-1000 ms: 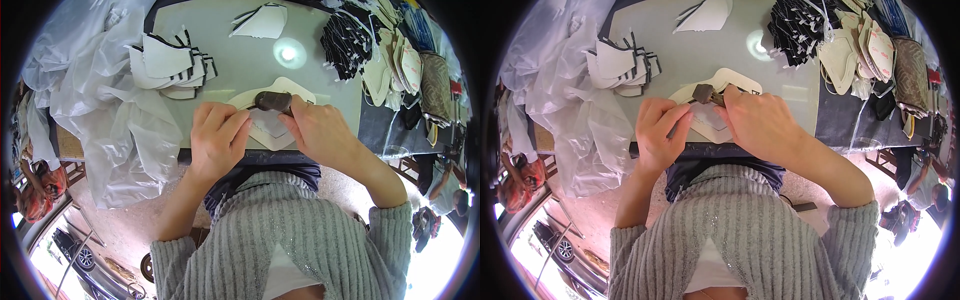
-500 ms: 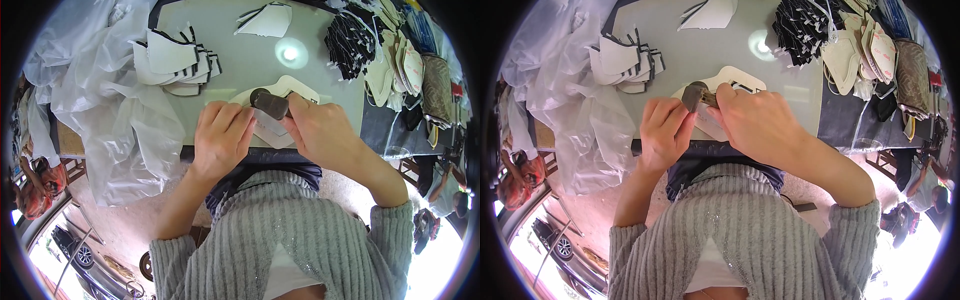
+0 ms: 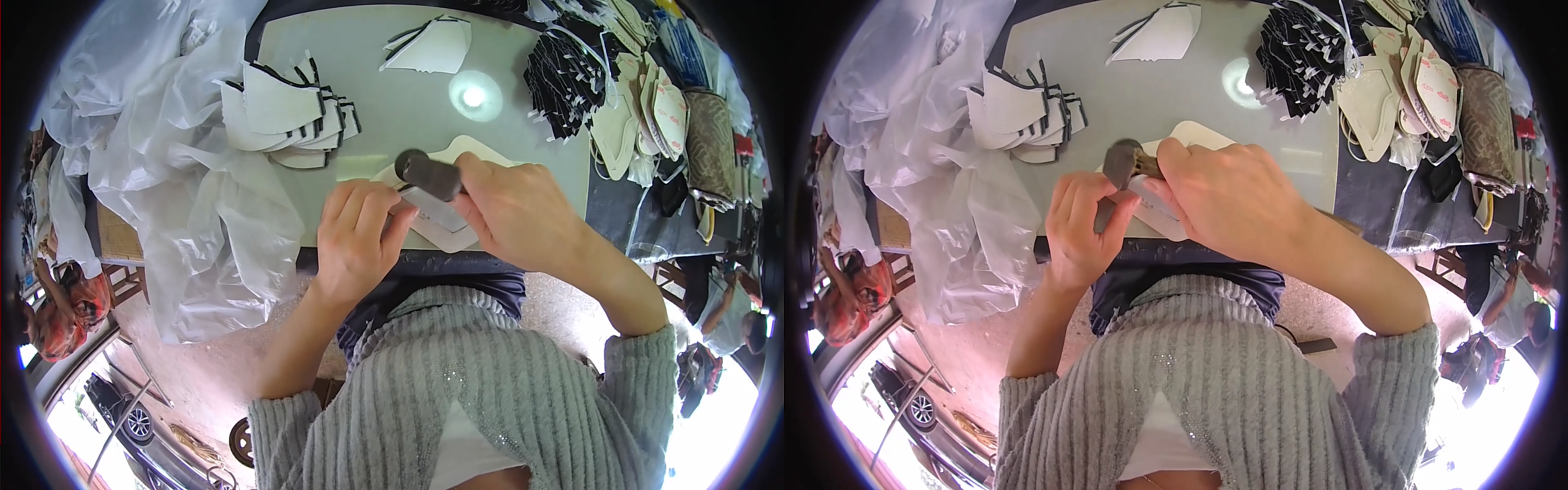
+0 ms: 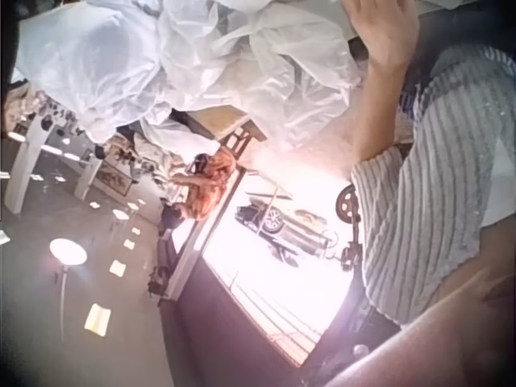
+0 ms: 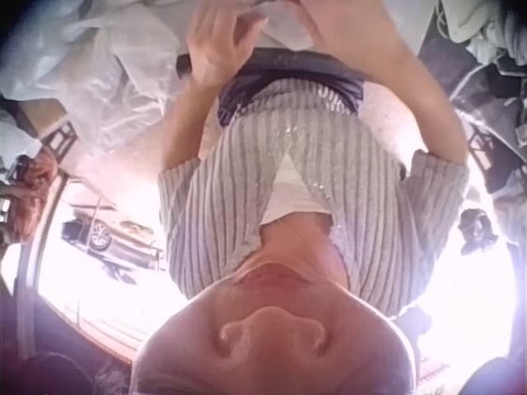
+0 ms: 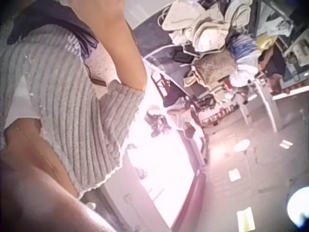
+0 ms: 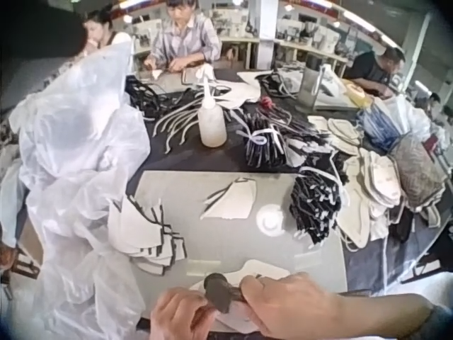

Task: Hammering fabric and material onto a shoe pattern template to prepare a shoe component.

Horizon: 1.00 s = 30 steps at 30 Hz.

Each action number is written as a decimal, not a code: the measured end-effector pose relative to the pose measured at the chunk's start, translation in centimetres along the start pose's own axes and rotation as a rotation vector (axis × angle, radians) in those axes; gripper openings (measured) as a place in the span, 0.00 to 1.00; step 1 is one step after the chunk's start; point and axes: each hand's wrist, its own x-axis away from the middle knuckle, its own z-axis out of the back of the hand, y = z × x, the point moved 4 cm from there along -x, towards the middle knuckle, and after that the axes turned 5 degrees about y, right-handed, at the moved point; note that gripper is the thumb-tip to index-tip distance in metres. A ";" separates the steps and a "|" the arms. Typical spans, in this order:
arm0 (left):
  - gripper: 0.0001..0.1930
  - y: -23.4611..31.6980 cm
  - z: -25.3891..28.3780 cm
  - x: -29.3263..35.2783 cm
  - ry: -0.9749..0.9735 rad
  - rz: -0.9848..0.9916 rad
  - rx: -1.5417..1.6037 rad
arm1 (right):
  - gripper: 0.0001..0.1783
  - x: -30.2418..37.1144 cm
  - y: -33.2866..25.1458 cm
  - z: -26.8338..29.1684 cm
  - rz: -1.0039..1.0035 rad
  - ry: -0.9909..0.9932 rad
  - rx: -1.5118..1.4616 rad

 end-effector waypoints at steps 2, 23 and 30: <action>0.15 0.0 0.1 0.2 -0.001 0.006 0.019 | 0.18 0.0 -0.1 -0.2 -0.021 -0.070 0.049; 0.16 -1.9 0.9 -0.8 -0.154 0.060 0.109 | 0.09 2.7 2.8 3.2 -0.018 0.172 -0.105; 0.16 -2.1 0.2 -2.4 -0.184 -0.015 0.147 | 0.11 6.6 1.5 0.9 -0.110 -0.207 0.049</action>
